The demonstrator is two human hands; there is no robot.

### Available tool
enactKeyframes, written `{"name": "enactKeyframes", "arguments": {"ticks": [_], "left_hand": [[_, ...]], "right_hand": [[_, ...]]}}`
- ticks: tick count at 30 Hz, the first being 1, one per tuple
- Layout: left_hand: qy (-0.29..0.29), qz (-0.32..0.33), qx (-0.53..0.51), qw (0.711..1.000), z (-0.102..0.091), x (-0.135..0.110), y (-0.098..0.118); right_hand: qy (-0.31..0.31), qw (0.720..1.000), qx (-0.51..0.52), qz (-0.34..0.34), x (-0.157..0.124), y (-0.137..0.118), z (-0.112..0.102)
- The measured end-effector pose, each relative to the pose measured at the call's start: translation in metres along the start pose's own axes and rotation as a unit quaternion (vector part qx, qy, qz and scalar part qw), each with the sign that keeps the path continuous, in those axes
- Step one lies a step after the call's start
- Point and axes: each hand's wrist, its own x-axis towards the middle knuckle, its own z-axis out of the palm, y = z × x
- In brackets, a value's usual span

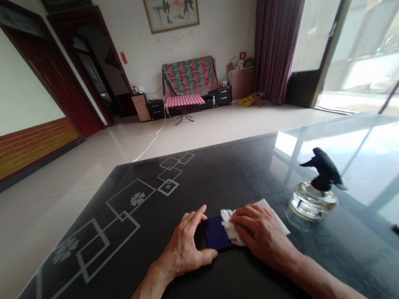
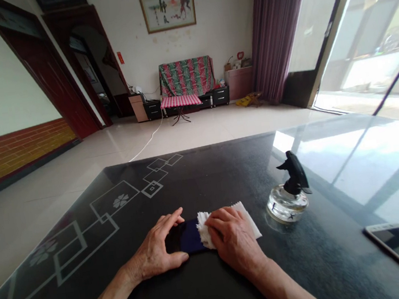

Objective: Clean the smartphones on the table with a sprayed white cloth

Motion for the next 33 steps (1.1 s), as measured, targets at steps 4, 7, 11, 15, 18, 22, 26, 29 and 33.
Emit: {"name": "enactKeyframes", "arguments": {"ticks": [4,7,11,15,18,22,26,29,33], "left_hand": [[0.002,-0.010,-0.016,1.000,-0.001,0.001,0.001],[0.003,-0.020,-0.019,1.000,-0.002,0.002,0.003],[-0.004,-0.025,-0.016,1.000,-0.004,0.002,0.003],[-0.015,-0.025,-0.015,0.999,-0.006,0.003,0.003],[-0.021,-0.018,-0.015,0.999,-0.007,0.003,0.003],[-0.025,-0.014,-0.009,1.000,-0.006,0.002,0.001],[-0.030,-0.013,-0.009,0.999,-0.006,0.001,0.000],[-0.022,-0.008,-0.012,1.000,-0.006,0.001,0.001],[-0.025,-0.010,-0.015,1.000,-0.007,0.001,0.002]], "right_hand": [[-0.041,0.999,0.004,-0.028,0.008,-0.013,0.006],[-0.060,0.997,-0.004,-0.041,0.016,-0.019,0.013],[-0.069,0.996,-0.002,-0.059,0.023,-0.024,0.019],[-0.077,0.995,0.011,-0.066,0.019,-0.013,0.011],[-0.072,0.996,0.008,-0.059,0.010,0.001,-0.001],[-0.043,0.998,0.005,-0.047,-0.003,0.015,-0.012],[-0.008,1.000,0.000,-0.021,-0.008,0.018,-0.015],[0.017,1.000,0.008,-0.007,-0.009,0.018,-0.014],[0.026,1.000,0.013,-0.007,-0.010,0.017,-0.014]]}}
